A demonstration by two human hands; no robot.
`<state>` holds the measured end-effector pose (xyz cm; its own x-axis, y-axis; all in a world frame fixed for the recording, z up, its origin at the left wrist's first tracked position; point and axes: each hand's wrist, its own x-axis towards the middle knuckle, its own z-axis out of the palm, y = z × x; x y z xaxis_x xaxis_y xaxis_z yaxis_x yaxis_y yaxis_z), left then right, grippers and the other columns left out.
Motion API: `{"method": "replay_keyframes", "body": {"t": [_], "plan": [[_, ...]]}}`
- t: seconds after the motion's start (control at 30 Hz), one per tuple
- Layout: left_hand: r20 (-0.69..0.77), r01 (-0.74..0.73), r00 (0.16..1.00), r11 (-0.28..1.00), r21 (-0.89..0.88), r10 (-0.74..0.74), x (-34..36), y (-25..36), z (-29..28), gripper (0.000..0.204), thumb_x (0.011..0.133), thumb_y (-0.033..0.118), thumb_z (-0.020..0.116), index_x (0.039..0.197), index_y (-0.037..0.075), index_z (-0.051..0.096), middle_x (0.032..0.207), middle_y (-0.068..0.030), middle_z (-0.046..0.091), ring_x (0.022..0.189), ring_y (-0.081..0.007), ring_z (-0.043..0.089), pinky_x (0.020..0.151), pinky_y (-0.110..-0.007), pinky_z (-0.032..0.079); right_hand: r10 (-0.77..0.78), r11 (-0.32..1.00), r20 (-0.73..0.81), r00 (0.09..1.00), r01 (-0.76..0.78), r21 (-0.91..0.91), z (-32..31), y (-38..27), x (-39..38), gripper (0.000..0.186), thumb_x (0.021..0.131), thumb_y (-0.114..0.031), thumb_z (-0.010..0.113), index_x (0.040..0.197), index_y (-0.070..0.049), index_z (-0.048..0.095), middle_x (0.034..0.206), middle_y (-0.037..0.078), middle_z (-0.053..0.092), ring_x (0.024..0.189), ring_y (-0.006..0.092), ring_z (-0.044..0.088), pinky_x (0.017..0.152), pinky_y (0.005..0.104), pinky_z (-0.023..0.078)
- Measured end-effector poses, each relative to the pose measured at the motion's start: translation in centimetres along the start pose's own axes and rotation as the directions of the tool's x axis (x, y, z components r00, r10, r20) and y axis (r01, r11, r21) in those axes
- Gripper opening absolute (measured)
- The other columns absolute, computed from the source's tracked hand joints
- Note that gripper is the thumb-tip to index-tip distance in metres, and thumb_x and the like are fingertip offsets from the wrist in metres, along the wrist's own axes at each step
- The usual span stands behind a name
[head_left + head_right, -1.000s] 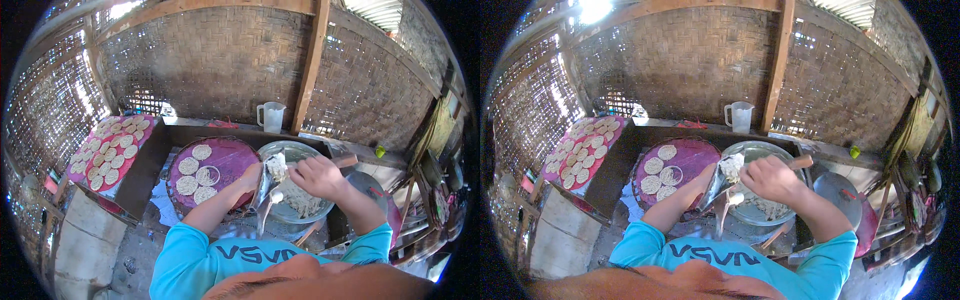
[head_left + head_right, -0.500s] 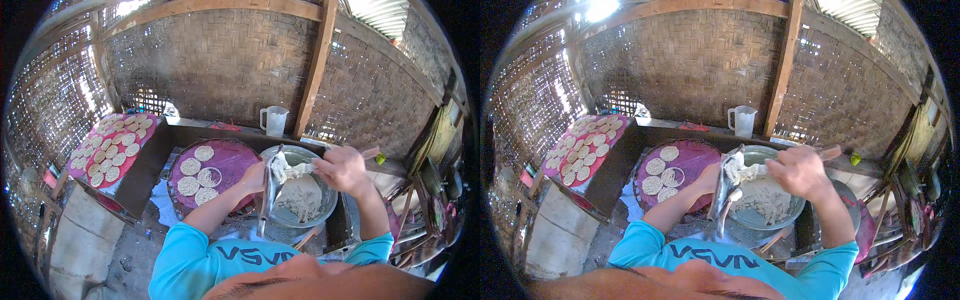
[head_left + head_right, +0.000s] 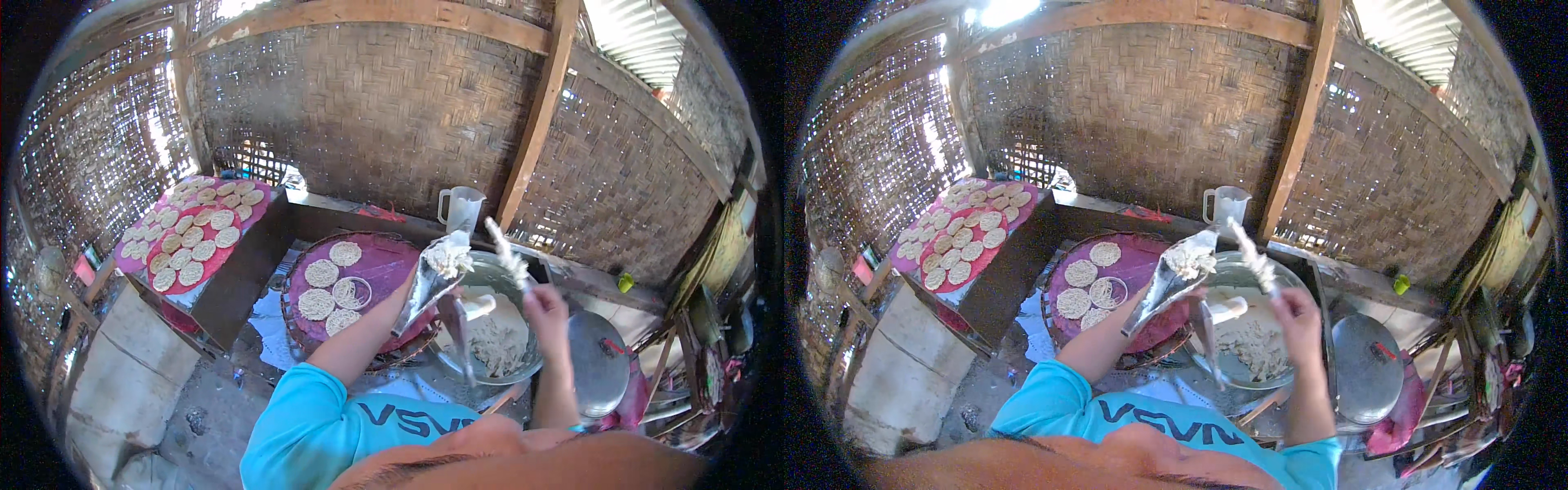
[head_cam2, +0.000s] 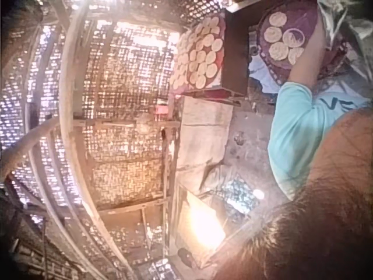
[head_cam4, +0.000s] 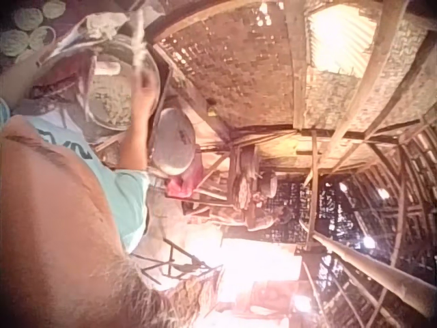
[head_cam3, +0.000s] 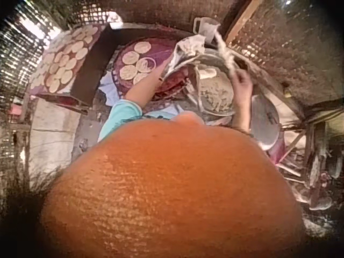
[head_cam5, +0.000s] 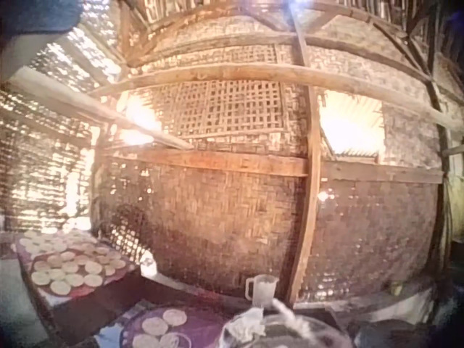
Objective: The person scoops dough into a metal cylinder tool, presses the dough through the tool using a wooden paddle to form circular patterns on a tray, and transfers the formed wafers onto a large drying rack.
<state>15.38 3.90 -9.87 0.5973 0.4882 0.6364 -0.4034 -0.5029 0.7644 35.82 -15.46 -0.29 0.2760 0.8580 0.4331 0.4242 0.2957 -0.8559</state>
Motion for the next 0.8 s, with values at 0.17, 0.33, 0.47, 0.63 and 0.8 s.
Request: {"method": "replay_keyframes", "body": {"t": [0.17,0.33,0.47,0.63,0.8], "plan": [[0.042,0.123,0.976,0.385,-0.915,-0.212,1.8,-2.8,3.7,0.023,0.088,0.018,0.045,0.107,0.006,0.047,0.092,-0.0086,0.055,0.086,-0.0222,0.055,0.076,-0.035,0.048,0.201,0.934,0.216,0.955,-0.254,0.252,4.6,-0.8,-1.0,0.014,0.082,-0.014,0.059,0.09,-0.003,0.059,0.067,-0.003,0.052,0.058,0.0026,0.044,0.05,0.0174,0.033],[-0.134,0.293,0.781,0.548,-0.784,-0.61,0.1,5.2,6.2,0.029,0.088,0.027,0.04,0.102,0.005,0.053,0.091,-0.0088,0.059,0.083,-0.0203,0.058,0.077,-0.034,0.048,0.077,0.989,0.101,0.992,-0.089,0.122,5.1,0.3,-2.0,0.019,0.078,-0.015,0.065,0.09,-0.001,0.061,0.069,0.0,0.058,0.062,0.0048,0.051,0.056,0.0189,0.04],[-0.248,0.272,0.726,0.598,-0.754,-0.642,-0.7,2.9,3.1,0.033,0.087,0.028,0.041,0.105,0.004,0.054,0.095,-0.0102,0.061,0.086,-0.0218,0.059,0.081,-0.035,0.047,0.009,0.961,0.047,0.999,0.004,-0.276,2.4,0.7,-3.3,0.025,0.071,-0.02,0.071,0.086,-0.001,0.064,0.066,0.005,0.062,0.059,0.0065,0.054,0.055,0.021,0.043],[-0.184,0.214,0.794,0.549,-0.808,-0.579,0.2,4.6,2.9,0.026,0.087,0.026,0.041,0.098,0.007,0.056,0.083,-0.0072,0.059,0.078,-0.0201,0.059,0.075,-0.035,0.048,-0.131,0.944,-0.165,0.978,0.072,-0.322,-0.2,-0.3,-2.9,0.022,0.068,-0.015,0.072,0.085,-0.002,0.065,0.068,0.006,0.063,0.054,0.0081,0.053,0.05,0.0241,0.043],[-0.15,0.238,0.761,0.487,-0.84,-0.631,1.0,3.4,4.3,0.027,0.088,0.02,0.04,0.104,0.004,0.054,0.096,-0.0077,0.06,0.085,-0.0185,0.059,0.077,-0.034,0.048,-0.613,0.649,-0.04,0.789,0.473,-0.596,3.3,0.1,-1.6,0.021,0.064,-0.011,0.072,0.082,-0.006,0.062,0.067,0.009,0.061,0.053,0.0224,0.058,0.048,0.031,0.045]]}}
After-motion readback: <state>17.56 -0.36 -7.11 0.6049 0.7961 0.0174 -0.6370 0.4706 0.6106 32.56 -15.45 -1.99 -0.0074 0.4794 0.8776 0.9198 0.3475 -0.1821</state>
